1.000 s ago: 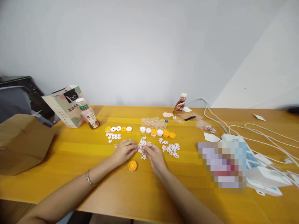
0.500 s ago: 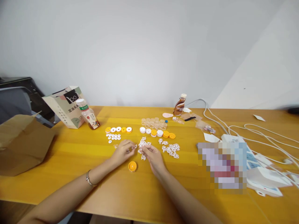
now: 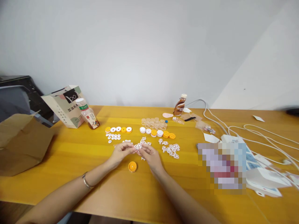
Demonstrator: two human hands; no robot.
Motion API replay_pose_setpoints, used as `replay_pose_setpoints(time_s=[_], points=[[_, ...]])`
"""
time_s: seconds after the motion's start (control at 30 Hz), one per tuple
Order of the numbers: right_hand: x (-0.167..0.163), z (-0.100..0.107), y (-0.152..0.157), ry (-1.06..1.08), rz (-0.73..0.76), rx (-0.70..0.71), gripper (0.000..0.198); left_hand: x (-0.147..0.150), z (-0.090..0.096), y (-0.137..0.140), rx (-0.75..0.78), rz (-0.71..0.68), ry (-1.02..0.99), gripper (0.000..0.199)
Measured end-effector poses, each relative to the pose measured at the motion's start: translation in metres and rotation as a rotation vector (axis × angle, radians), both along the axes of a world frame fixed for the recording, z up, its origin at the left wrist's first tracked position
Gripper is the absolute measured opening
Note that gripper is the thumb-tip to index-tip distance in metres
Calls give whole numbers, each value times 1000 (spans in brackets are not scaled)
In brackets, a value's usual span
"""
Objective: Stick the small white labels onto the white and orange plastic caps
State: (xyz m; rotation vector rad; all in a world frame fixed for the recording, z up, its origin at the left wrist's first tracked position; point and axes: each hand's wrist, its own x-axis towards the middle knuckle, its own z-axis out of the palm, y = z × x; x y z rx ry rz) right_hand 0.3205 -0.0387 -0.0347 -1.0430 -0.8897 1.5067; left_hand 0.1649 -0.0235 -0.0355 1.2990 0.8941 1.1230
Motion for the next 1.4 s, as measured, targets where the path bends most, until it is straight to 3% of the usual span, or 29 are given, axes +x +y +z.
replay_pose_setpoints(time_s=[0.33, 1.4], points=[[-2, 4, -4, -17, 59, 63, 29, 0, 0, 2, 77, 117, 117, 16], [-5, 11, -6, -89, 66, 101, 26, 2, -2, 3, 79, 97, 125, 22]])
